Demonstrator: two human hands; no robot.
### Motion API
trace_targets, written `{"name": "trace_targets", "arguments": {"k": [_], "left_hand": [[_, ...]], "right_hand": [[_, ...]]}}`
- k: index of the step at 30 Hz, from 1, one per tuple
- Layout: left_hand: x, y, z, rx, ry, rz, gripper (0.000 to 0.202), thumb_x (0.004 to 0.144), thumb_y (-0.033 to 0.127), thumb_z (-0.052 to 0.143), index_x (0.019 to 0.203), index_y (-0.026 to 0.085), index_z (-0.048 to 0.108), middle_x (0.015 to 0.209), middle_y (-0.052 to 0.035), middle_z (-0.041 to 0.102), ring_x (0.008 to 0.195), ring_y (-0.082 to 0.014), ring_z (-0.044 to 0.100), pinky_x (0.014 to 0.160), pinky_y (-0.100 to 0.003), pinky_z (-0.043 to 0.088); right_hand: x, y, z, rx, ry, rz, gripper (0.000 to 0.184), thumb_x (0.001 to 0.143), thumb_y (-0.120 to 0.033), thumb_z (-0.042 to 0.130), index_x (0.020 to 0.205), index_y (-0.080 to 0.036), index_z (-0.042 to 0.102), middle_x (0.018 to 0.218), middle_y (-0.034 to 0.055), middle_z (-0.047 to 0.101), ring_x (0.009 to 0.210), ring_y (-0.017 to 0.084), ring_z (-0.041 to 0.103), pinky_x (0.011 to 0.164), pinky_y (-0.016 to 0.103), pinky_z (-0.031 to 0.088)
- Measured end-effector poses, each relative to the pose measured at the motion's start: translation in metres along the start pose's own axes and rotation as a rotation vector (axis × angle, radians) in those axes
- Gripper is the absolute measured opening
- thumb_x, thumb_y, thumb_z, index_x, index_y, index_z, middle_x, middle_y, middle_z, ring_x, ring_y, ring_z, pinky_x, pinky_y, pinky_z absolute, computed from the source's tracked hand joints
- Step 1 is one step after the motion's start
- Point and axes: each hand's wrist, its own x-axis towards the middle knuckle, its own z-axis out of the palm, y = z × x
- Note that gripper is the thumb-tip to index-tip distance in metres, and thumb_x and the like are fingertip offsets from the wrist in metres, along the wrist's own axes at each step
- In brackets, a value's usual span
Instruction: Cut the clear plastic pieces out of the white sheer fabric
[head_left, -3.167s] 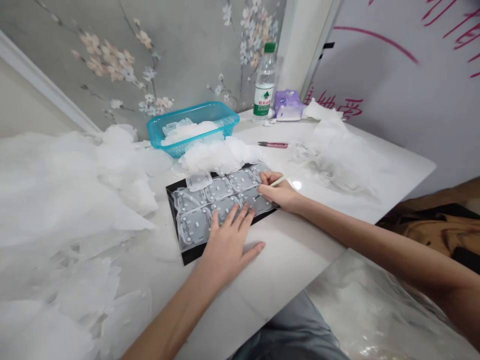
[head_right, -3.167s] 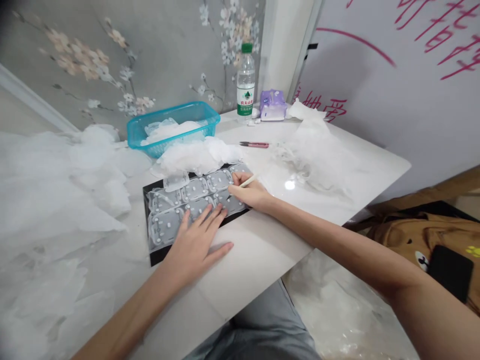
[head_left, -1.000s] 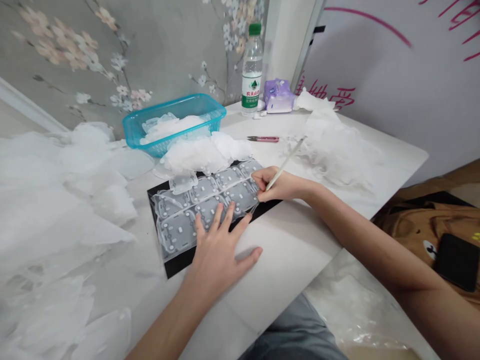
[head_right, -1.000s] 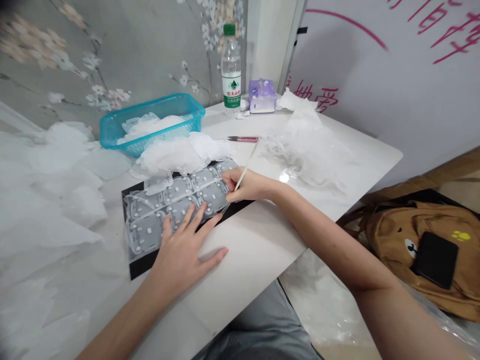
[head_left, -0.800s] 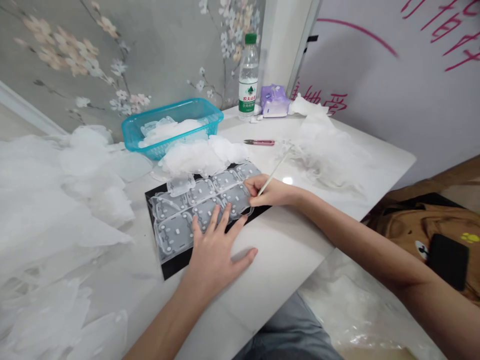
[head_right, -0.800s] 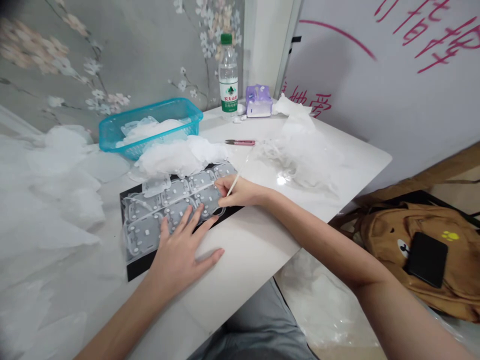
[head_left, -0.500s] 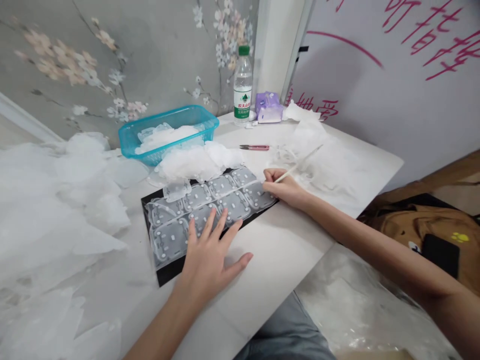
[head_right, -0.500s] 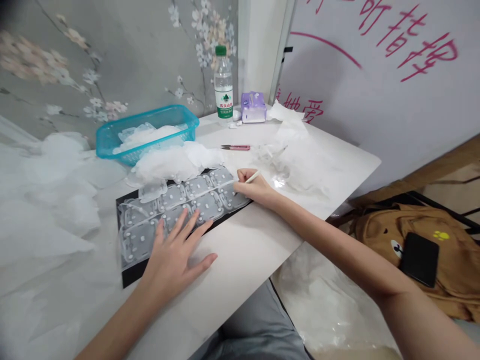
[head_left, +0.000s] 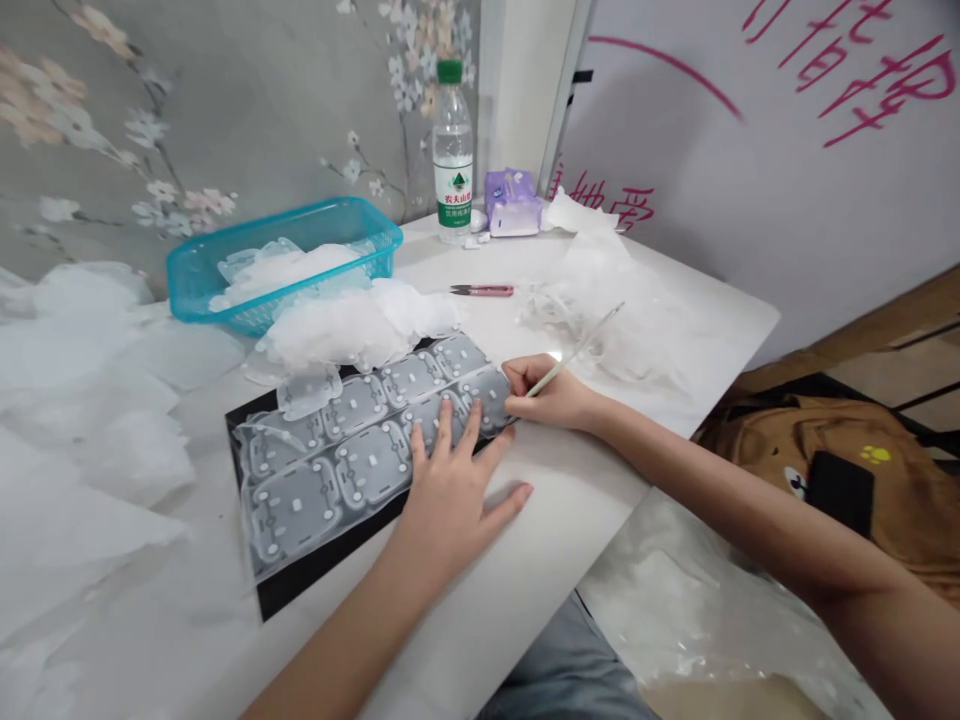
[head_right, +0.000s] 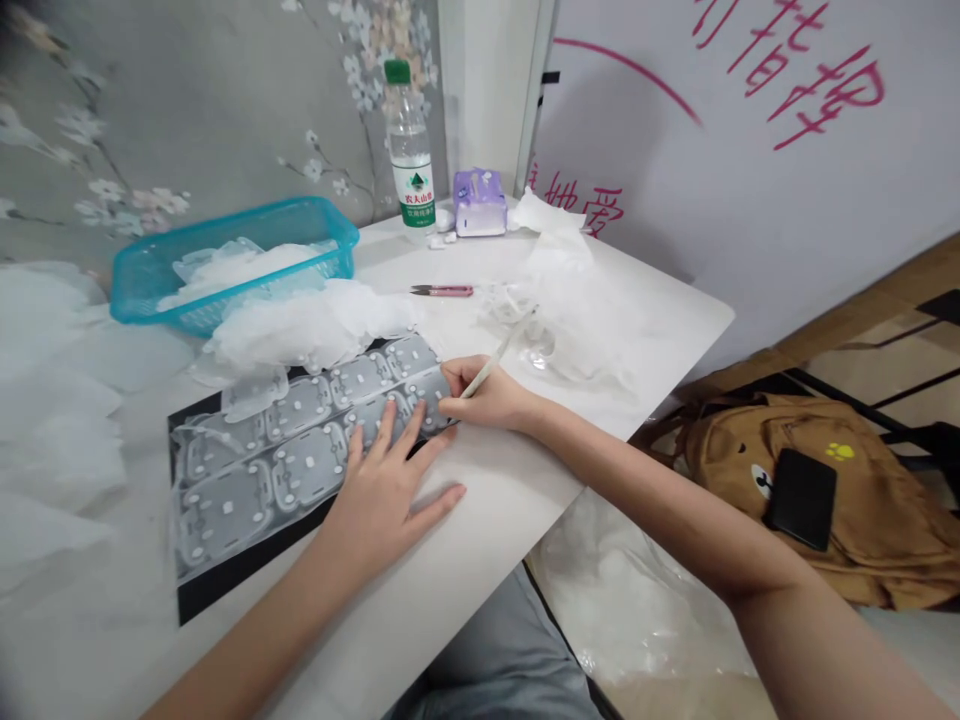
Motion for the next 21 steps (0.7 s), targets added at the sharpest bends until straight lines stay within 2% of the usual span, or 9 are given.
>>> {"name": "trace_targets", "arguments": {"k": [11,18,21], "left_hand": [[0.005,-0.002,-0.002,0.022,-0.014,-0.018,0.057,0.085,0.062,0.039,0.133,0.033,0.047,0.151,-0.0108,0.027,0.138,-0.0429,0.019,0.101,-0.069,0.022],[0.003,0.0,-0.002,0.022,-0.01,-0.03,0.059,0.085,0.06,0.041,0.135,0.031,0.044,0.151,-0.0112,0.027,0.138,-0.0429,0.018,0.102,-0.068,0.021],[0.003,0.0,-0.003,0.015,-0.007,-0.033,0.056,0.085,0.06,0.04,0.134,0.032,0.045,0.151,-0.0099,0.028,0.138,-0.0421,0.019,0.102,-0.068,0.021]], "right_hand": [[0.005,0.001,0.002,-0.108,-0.072,-0.147,0.025,0.059,-0.013,0.052,0.053,-0.02,0.029,0.049,-0.0084,0.032,0.047,0.004,0.025,0.043,0.018,0.02],[0.01,-0.005,-0.008,-0.19,-0.256,-0.198,0.027,0.061,-0.011,0.053,0.055,-0.02,0.029,0.049,-0.0093,0.031,0.049,0.004,0.026,0.045,0.018,0.021],[0.011,-0.003,-0.017,-0.219,-0.268,-0.194,0.026,0.061,-0.011,0.053,0.055,-0.02,0.03,0.049,-0.0092,0.03,0.049,0.004,0.025,0.045,0.019,0.021]]}}
